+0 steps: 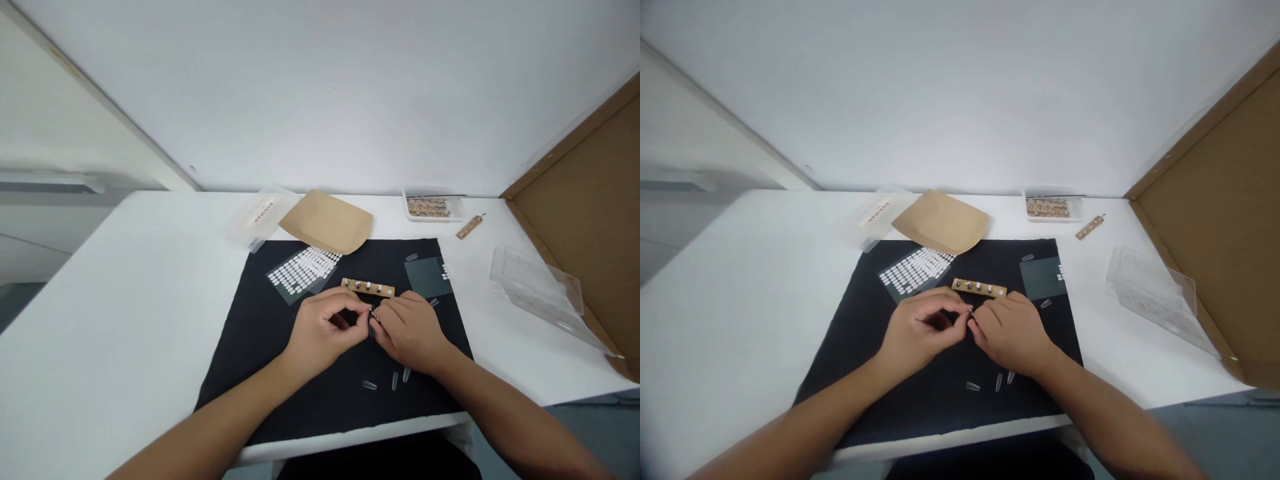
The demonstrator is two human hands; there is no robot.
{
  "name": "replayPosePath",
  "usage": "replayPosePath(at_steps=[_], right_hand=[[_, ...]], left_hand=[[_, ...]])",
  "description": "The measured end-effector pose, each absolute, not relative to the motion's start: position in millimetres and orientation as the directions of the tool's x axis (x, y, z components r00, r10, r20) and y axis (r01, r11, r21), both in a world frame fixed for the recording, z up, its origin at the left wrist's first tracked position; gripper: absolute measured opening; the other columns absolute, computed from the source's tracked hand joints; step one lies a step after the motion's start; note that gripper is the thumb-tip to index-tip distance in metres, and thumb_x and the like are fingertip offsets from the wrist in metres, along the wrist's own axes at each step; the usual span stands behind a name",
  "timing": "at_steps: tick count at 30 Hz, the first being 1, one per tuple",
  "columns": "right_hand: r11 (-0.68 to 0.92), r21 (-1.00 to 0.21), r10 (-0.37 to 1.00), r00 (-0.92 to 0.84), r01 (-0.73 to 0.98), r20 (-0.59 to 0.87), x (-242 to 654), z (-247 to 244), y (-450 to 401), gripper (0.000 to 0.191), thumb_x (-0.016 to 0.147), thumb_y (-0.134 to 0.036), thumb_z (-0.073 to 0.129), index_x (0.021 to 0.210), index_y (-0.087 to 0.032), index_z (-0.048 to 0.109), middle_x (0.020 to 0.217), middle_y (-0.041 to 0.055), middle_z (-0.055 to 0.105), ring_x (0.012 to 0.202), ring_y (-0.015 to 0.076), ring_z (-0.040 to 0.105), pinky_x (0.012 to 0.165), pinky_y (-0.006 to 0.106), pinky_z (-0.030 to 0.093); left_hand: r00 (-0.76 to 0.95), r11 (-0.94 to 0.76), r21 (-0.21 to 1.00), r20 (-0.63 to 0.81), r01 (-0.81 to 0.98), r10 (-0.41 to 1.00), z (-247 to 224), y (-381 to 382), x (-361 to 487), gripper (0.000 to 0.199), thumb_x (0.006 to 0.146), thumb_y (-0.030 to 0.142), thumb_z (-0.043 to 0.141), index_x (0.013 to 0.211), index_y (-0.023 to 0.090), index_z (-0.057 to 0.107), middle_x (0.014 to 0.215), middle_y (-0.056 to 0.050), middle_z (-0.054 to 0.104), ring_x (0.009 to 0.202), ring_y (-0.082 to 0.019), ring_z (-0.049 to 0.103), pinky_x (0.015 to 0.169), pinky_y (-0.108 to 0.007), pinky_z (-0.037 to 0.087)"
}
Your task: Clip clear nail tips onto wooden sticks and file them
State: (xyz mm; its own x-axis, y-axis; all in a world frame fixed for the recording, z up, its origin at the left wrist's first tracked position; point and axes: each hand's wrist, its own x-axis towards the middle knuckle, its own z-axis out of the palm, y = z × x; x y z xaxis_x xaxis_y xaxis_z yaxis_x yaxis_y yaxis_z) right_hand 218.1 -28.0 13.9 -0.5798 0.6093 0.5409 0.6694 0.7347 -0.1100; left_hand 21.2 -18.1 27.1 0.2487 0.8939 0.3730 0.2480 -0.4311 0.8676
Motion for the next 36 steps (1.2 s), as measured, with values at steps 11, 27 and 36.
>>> replayPosePath(at_steps=[11,27,36], right_hand=[[0.732,-0.187,0.642,-0.57,0.655,0.513,215.1,13.4,-29.9,0.027,0.104,-0.019,0.046,0.078,-0.021,0.053,0.067,-0.0003,0.061,0.06,0.0158,0.051,0.067,0.034,0.03],[0.685,-0.461,0.728,-0.562,0.565,0.393,221.7,10.5,-31.0,0.029,0.107,-0.025,0.04,0.082,-0.021,0.053,0.072,0.0005,0.063,0.064,0.0165,0.051,0.069,0.033,0.033],[0.579,-0.644,0.794,-0.524,0.5,0.308,226.5,11.5,-29.2,0.028,0.108,-0.027,0.04,0.083,-0.022,0.052,0.074,-0.0003,0.058,0.067,0.0161,0.049,0.068,0.03,0.037]], left_hand=[[0.23,-0.504,0.812,0.451,0.296,0.862,25.1,-18.7,20.7,0.01,0.078,0.008,0.071,0.076,0.018,0.074,0.08,-0.004,0.077,0.069,-0.015,0.074,0.051,-0.018,0.056],[0.261,-0.342,0.915,0.284,0.213,0.922,28.5,-17.3,20.1,0.011,0.078,0.013,0.072,0.069,0.017,0.068,0.076,-0.007,0.074,0.081,-0.022,0.077,0.045,-0.016,0.05],[0.304,-0.238,0.961,0.186,0.142,0.934,27.6,-15.7,17.6,0.006,0.082,0.02,0.074,0.083,0.015,0.077,0.094,-0.011,0.077,0.065,-0.014,0.07,0.039,-0.015,0.049]])
